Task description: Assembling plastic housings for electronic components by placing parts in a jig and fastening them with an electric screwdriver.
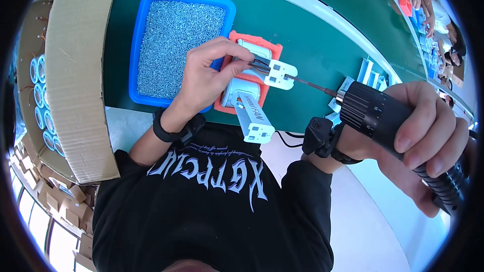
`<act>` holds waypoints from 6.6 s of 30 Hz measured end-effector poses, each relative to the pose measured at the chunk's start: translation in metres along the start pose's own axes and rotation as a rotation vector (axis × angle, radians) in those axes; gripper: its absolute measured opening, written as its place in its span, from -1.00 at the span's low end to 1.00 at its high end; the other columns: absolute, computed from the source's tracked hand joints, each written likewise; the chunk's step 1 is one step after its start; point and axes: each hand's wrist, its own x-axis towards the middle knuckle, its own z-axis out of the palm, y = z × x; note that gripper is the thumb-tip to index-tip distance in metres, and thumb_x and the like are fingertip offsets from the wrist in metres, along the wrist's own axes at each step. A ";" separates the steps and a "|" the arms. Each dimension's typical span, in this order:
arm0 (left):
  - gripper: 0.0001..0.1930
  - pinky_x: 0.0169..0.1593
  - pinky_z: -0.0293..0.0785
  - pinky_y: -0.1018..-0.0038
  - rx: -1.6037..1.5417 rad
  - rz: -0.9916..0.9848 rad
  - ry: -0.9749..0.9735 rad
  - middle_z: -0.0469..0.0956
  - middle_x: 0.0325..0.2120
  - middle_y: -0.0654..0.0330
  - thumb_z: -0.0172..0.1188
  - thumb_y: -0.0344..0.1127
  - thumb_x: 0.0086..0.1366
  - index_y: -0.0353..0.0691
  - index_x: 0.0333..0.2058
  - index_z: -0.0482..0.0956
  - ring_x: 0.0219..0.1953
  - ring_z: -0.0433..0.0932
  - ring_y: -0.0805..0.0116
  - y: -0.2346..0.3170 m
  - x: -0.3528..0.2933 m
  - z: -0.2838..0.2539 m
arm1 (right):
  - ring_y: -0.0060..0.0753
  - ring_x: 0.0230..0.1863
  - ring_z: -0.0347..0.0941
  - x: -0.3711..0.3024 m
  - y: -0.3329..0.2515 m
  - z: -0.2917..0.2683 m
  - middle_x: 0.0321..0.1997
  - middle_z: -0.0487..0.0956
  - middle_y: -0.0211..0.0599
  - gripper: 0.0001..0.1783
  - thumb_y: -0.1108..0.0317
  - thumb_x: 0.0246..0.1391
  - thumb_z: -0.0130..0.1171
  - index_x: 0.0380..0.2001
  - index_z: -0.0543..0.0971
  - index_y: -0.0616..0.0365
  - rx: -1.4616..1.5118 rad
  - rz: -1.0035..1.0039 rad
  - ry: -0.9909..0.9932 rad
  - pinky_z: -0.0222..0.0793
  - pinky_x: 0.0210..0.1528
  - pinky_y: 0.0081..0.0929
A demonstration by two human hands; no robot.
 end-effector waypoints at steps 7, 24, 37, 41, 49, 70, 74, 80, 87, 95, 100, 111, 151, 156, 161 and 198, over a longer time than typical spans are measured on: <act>-0.80 -0.25 0.46 0.55 -0.142 -0.024 -0.015 0.62 -0.42 0.20 0.23 -0.65 0.04 -0.26 -0.35 0.67 -0.34 0.56 0.41 -0.009 -0.002 -0.001 | -0.55 -0.64 0.47 -0.001 0.002 0.005 -0.58 0.50 -0.50 -0.41 -0.28 -0.28 0.32 -0.69 0.42 0.05 -0.029 -0.014 -0.040 0.48 -0.58 -0.62; -0.84 -0.14 0.43 0.31 0.537 0.199 0.094 0.53 -0.42 0.19 0.31 -0.48 -0.04 -0.18 -0.40 0.63 -0.25 0.48 0.18 0.002 -0.010 -0.034 | -0.58 -0.60 0.47 -0.012 0.021 0.035 -0.48 0.46 -0.47 -0.50 -0.01 -0.13 0.41 -0.57 0.36 0.09 -0.260 -0.102 -0.224 0.53 -0.60 -0.67; -0.92 -0.23 0.42 0.33 0.743 -0.022 -0.217 0.40 -0.43 0.17 0.26 -0.48 0.00 -0.21 -0.50 0.53 -0.29 0.41 0.19 -0.007 -0.016 -0.052 | -0.58 -0.58 0.48 -0.009 0.029 0.036 -0.47 0.45 -0.44 -0.51 0.02 -0.09 0.39 -0.55 0.35 0.13 -0.236 -0.061 -0.313 0.54 -0.61 -0.64; -0.93 -0.24 0.45 0.33 0.748 -0.044 -0.224 0.42 -0.44 0.19 0.25 -0.46 0.02 -0.22 -0.51 0.53 -0.28 0.43 0.19 -0.004 -0.018 -0.050 | -0.56 -0.59 0.48 -0.011 0.029 0.041 -0.46 0.45 -0.43 -0.52 0.02 -0.09 0.39 -0.55 0.37 0.14 -0.261 -0.048 -0.295 0.54 -0.60 -0.65; -0.92 -0.28 0.48 0.32 0.685 0.011 -0.147 0.47 -0.48 0.16 0.27 -0.44 0.04 -0.25 -0.47 0.55 -0.33 0.49 0.16 -0.008 -0.013 -0.055 | -0.54 -0.55 0.47 -0.014 0.032 0.038 -0.45 0.44 -0.44 -0.47 -0.06 -0.14 0.40 -0.55 0.39 0.13 -0.226 -0.038 -0.300 0.50 -0.56 -0.63; -0.80 -0.18 0.55 0.51 -0.142 -0.145 0.004 0.65 -0.37 0.14 0.25 -0.63 0.07 -0.35 -0.28 0.63 -0.29 0.62 0.43 -0.013 0.000 -0.002 | -0.56 -0.53 0.44 -0.016 0.039 0.020 -0.43 0.44 -0.51 -0.37 -0.29 -0.26 0.34 -0.54 0.42 0.07 -0.224 0.007 -0.273 0.39 -0.53 -0.65; -0.79 -0.29 0.53 0.54 -0.130 -0.092 0.070 0.64 -0.40 0.13 0.27 -0.63 0.05 -0.32 -0.29 0.62 -0.36 0.63 0.43 -0.015 -0.003 0.004 | -0.59 -0.57 0.43 -0.017 0.040 0.023 -0.44 0.48 -0.53 -0.30 -0.43 -0.32 0.29 -0.55 0.46 0.05 -0.220 -0.034 -0.208 0.35 -0.58 -0.65; -0.82 -0.38 0.51 0.55 -0.045 0.008 0.089 0.64 -0.43 0.12 0.27 -0.61 0.05 -0.32 -0.32 0.63 -0.42 0.63 0.40 -0.012 -0.003 0.004 | -0.50 -0.52 0.46 -0.020 0.031 0.030 -0.40 0.45 -0.45 -0.44 -0.17 -0.16 0.38 -0.55 0.40 0.09 -0.196 -0.085 -0.195 0.46 -0.53 -0.58; -0.86 -0.17 0.52 0.48 -0.088 -0.019 0.008 0.65 -0.34 0.09 0.24 -0.61 0.09 -0.33 -0.34 0.65 -0.25 0.62 0.33 -0.005 -0.005 -0.001 | -0.62 -0.64 0.39 -0.012 0.004 0.024 -0.49 0.47 -0.50 -0.26 -0.39 -0.27 0.27 -0.30 0.51 0.08 -0.191 -0.157 -0.122 0.33 -0.60 -0.67; -0.89 -0.13 0.47 0.51 -0.161 -0.016 -0.039 0.62 -0.37 0.12 0.22 -0.63 0.10 -0.31 -0.40 0.63 -0.26 0.57 0.37 -0.003 -0.004 -0.001 | -0.56 -0.65 0.38 -0.009 0.004 0.037 -0.50 0.43 -0.40 -0.23 -0.21 -0.11 0.24 0.04 0.42 0.12 -0.192 -0.182 -0.059 0.39 -0.62 -0.60; -0.87 -0.21 0.46 0.57 -0.246 0.003 -0.005 0.63 -0.39 0.17 0.24 -0.62 0.09 -0.29 -0.37 0.64 -0.32 0.58 0.45 -0.015 -0.005 0.000 | -0.51 -0.66 0.37 -0.011 0.005 0.038 -0.47 0.42 -0.34 -0.22 -0.17 -0.04 0.19 0.13 0.34 0.12 -0.175 -0.201 -0.095 0.39 -0.64 -0.58; -0.87 -0.18 0.47 0.57 -0.449 -0.139 -0.059 0.59 -0.36 0.16 0.24 -0.63 0.12 -0.34 -0.33 0.62 -0.27 0.55 0.44 -0.006 -0.003 -0.002 | -0.37 -0.65 0.35 -0.019 0.015 0.037 -0.47 0.38 -0.22 -0.12 -0.29 0.06 0.01 0.28 0.14 0.04 -0.061 -0.284 0.056 0.38 -0.63 -0.41; -0.52 0.12 0.37 0.24 0.301 0.218 -0.111 0.53 -0.08 0.12 0.37 -0.50 -0.11 -0.18 -0.11 0.57 0.03 0.47 0.07 -0.012 -0.002 -0.004 | -0.49 -0.72 0.36 -0.012 0.034 0.050 -0.54 0.42 -0.33 -0.10 -0.27 -0.16 0.30 0.17 0.30 -0.01 -0.166 -0.047 -0.250 0.44 -0.69 -0.55; -0.52 0.11 0.40 0.24 0.276 0.203 -0.087 0.54 -0.10 0.13 0.39 -0.52 -0.14 -0.19 -0.14 0.59 0.01 0.48 0.09 -0.014 -0.001 -0.002 | -0.50 -0.74 0.37 -0.008 0.031 0.047 -0.57 0.43 -0.34 -0.14 -0.28 -0.11 0.27 0.15 0.30 0.00 -0.176 0.005 -0.306 0.48 -0.70 -0.55; -0.53 0.10 0.41 0.25 0.258 0.181 -0.085 0.55 -0.13 0.13 0.39 -0.55 -0.18 -0.20 -0.17 0.60 0.00 0.49 0.09 -0.013 -0.001 -0.002 | -0.51 -0.73 0.38 -0.007 0.035 0.044 -0.57 0.43 -0.35 -0.12 -0.30 -0.11 0.26 0.15 0.29 -0.01 -0.174 0.004 -0.314 0.48 -0.68 -0.56; -0.60 0.20 0.26 0.16 0.437 0.316 -0.288 0.42 0.07 0.12 0.35 -0.34 0.01 -0.10 -0.12 0.53 0.18 0.33 0.04 0.001 -0.011 -0.038 | -0.49 -0.61 0.34 -0.019 -0.077 -0.037 -0.55 0.37 -0.34 -0.53 0.04 0.17 -0.03 -0.05 0.36 0.22 -0.198 0.110 0.382 0.41 -0.55 -0.52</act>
